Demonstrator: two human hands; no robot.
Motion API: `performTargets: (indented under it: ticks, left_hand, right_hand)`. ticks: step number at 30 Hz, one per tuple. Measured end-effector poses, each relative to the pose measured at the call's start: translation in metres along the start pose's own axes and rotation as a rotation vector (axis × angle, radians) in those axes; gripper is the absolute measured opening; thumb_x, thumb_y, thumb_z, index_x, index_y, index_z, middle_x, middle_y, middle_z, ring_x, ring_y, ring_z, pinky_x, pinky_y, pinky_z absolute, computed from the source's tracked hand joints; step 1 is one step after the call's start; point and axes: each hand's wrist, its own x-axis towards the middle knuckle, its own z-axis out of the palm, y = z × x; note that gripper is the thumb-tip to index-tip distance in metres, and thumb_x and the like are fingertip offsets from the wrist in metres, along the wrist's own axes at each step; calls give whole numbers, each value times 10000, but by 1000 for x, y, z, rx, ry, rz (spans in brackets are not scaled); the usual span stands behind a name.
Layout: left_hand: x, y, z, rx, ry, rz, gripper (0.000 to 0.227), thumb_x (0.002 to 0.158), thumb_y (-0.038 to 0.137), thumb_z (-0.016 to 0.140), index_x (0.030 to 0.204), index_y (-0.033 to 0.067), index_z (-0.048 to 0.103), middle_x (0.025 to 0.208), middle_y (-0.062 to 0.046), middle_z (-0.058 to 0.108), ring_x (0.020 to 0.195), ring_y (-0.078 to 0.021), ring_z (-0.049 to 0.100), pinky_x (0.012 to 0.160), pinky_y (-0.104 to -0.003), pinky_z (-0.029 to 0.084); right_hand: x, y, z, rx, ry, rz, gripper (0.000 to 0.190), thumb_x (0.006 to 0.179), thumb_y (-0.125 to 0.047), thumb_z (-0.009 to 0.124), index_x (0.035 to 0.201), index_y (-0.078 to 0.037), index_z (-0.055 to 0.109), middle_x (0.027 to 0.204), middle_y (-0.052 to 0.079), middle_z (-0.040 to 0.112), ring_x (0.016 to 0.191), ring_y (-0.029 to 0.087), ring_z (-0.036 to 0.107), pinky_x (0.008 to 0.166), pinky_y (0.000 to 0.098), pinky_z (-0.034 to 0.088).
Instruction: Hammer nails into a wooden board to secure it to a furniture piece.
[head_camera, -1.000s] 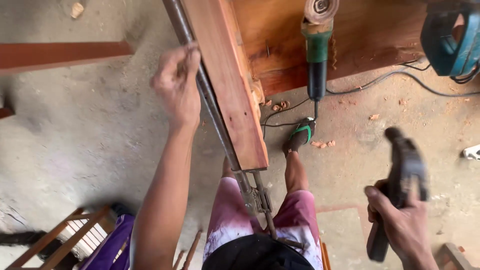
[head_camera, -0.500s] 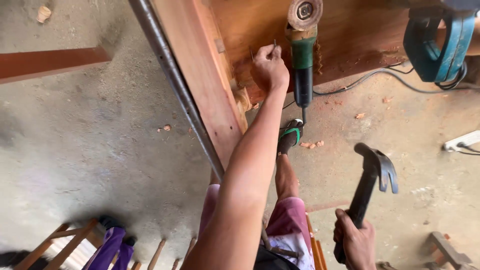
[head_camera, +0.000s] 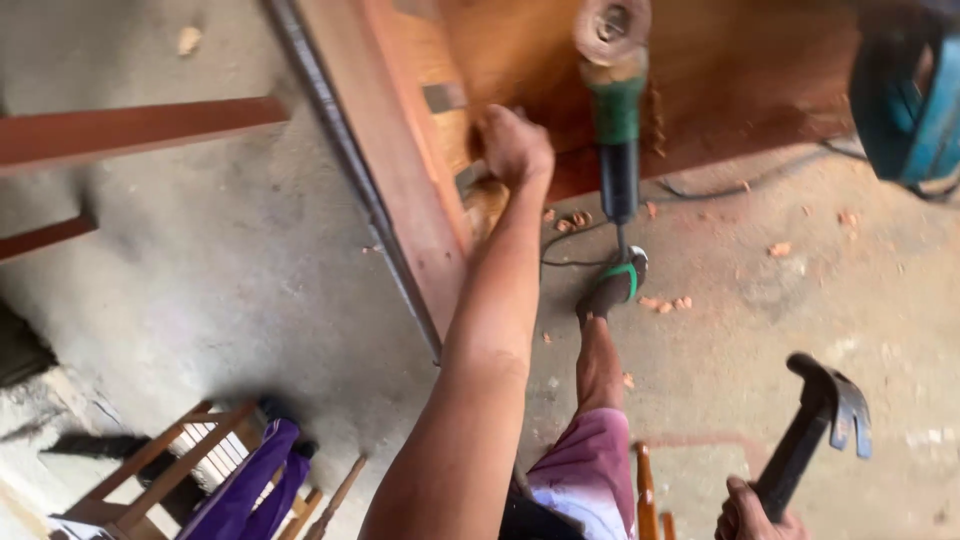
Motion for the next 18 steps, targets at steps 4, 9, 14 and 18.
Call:
performTargets:
  ticks: [4, 9, 14, 18]
  left_hand:
    - [-9, 53, -5, -229, -20, 19, 227, 933, 169, 665, 1070, 12, 575, 933, -176, 674, 853, -325, 665, 755, -465, 533]
    - [-36, 115, -183, -1058, -449, 140, 145, 1022, 86, 637, 1149, 19, 658, 952, -108, 718, 802, -172, 708, 727, -306, 599]
    - [25, 73, -280, -1250, -591, 146, 169, 1080, 96, 584, 1185, 58, 711, 1014, -74, 761, 905, -133, 729, 836, -255, 646]
    - [90, 23, -289, -1135, -495, 390, 148, 1049, 150, 676, 1169, 88, 736, 1008, -69, 733, 882, -120, 673, 796, -253, 589]
  right_hand:
    - [65, 23, -13, -187, 15, -56, 233, 957, -69, 740, 893, 75, 569, 558, 81, 474, 420, 166, 436, 407, 367, 320]
    - [-30, -109, 53, -161, -4, -45, 146, 927, -72, 712, 933, 67, 667, 569, 93, 505, 443, 176, 455, 426, 364, 332]
    - [-81, -183, 104, -291, -21, -272, 171, 914, -80, 722, 952, 84, 694, 625, 113, 572, 501, 180, 521, 457, 340, 410]
    - [-118, -231, 142, -355, -121, -439, 176, 961, -99, 723, 964, 76, 705, 666, 122, 588, 529, 167, 532, 453, 323, 406]
